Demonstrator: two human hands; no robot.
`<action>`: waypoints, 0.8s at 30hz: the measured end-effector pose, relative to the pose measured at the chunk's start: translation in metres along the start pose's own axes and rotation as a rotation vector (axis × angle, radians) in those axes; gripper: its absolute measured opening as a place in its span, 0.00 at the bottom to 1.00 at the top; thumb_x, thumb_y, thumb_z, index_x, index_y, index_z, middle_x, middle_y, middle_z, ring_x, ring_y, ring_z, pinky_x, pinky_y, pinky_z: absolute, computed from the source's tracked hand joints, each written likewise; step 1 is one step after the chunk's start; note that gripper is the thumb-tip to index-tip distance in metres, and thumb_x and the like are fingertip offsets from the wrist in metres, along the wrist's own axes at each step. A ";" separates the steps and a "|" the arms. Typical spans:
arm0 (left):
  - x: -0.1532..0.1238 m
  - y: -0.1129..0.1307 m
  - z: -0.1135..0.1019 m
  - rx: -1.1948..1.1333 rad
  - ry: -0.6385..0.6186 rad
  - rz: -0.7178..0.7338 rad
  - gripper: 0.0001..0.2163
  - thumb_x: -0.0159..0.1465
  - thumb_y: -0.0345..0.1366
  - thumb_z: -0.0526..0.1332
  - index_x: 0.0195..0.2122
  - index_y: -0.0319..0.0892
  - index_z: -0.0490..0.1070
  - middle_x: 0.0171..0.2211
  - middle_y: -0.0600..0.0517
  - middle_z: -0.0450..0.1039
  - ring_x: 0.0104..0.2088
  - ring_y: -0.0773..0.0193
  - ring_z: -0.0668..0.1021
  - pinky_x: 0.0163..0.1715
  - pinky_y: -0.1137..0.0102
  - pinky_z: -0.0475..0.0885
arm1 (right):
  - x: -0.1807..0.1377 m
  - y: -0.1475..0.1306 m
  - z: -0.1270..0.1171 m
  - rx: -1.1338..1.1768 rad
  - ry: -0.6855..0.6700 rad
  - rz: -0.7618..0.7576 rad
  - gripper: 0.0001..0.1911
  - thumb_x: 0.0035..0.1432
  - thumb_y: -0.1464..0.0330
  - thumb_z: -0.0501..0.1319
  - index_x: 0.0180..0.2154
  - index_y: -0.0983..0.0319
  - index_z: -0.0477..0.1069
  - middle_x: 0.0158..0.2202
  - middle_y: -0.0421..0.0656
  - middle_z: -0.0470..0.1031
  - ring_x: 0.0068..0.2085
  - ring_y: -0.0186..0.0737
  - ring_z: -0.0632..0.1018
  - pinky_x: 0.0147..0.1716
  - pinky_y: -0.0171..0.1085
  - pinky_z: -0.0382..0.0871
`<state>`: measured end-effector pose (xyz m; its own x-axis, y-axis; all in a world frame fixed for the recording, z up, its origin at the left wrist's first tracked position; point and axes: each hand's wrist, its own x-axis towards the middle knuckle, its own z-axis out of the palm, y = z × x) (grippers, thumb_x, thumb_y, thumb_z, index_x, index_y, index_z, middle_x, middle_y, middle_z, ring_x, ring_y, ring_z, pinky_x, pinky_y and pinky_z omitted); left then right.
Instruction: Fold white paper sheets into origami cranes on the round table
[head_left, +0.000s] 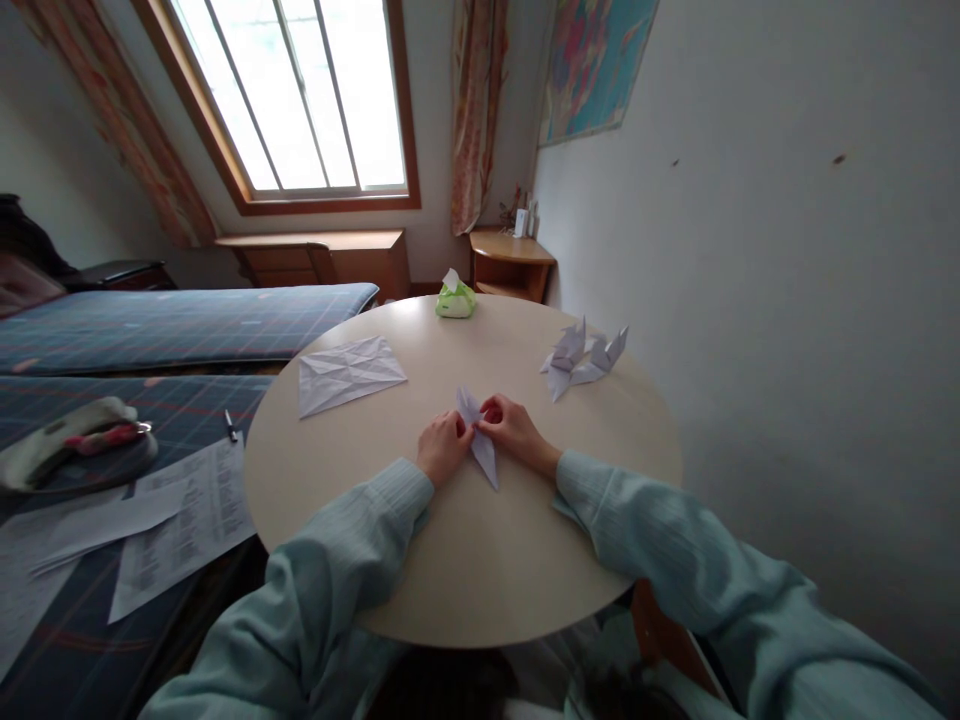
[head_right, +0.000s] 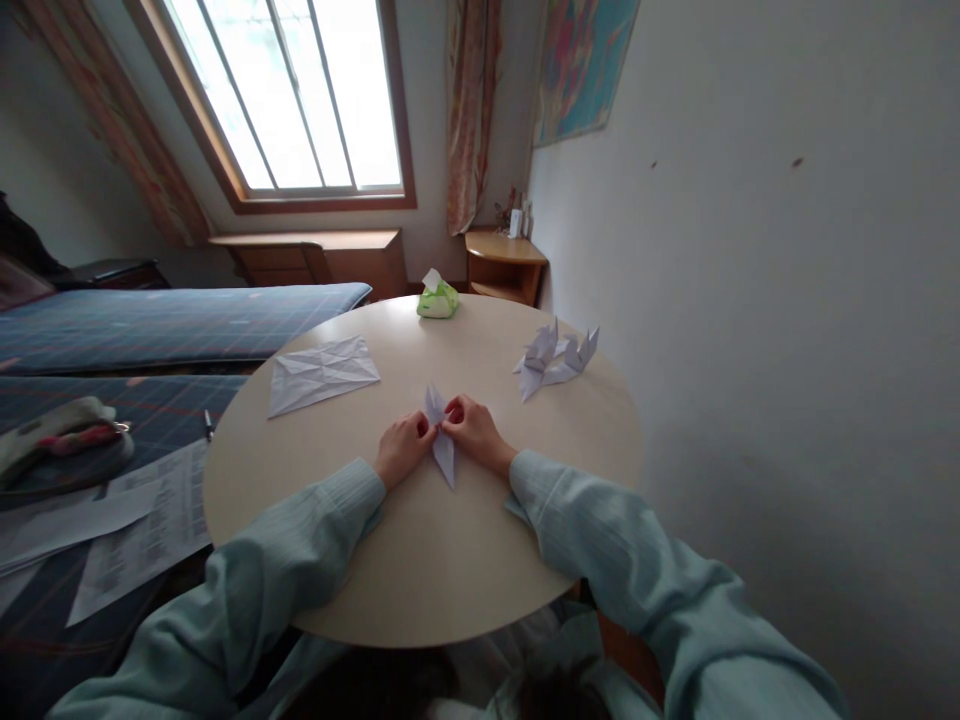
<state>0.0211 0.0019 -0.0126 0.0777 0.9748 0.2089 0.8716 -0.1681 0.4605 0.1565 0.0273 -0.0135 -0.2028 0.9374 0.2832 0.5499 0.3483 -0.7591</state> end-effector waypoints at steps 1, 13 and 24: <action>0.000 0.001 0.001 -0.016 0.005 -0.022 0.08 0.57 0.38 0.52 0.23 0.41 0.62 0.26 0.49 0.69 0.31 0.62 0.72 0.29 0.70 0.63 | 0.000 -0.001 0.002 0.030 0.020 0.005 0.07 0.41 0.72 0.59 0.28 0.64 0.64 0.22 0.38 0.68 0.24 0.32 0.69 0.25 0.31 0.61; 0.003 -0.001 0.006 -0.227 -0.015 0.098 0.08 0.59 0.30 0.47 0.31 0.40 0.65 0.31 0.50 0.69 0.35 0.64 0.71 0.36 0.69 0.66 | 0.003 0.001 0.008 0.227 -0.052 0.057 0.14 0.47 0.57 0.56 0.26 0.63 0.61 0.20 0.36 0.64 0.22 0.30 0.66 0.21 0.30 0.59; 0.012 -0.013 0.004 -0.843 0.049 -0.243 0.12 0.51 0.36 0.61 0.34 0.36 0.65 0.30 0.49 0.69 0.25 0.69 0.72 0.28 0.71 0.69 | 0.003 0.003 0.006 0.547 0.031 0.085 0.16 0.43 0.66 0.59 0.36 0.61 0.58 0.24 0.36 0.67 0.26 0.32 0.71 0.24 0.32 0.65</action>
<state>0.0125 0.0161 -0.0193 -0.1013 0.9936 0.0501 0.2122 -0.0276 0.9768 0.1523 0.0307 -0.0183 -0.1478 0.9645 0.2186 0.0610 0.2295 -0.9714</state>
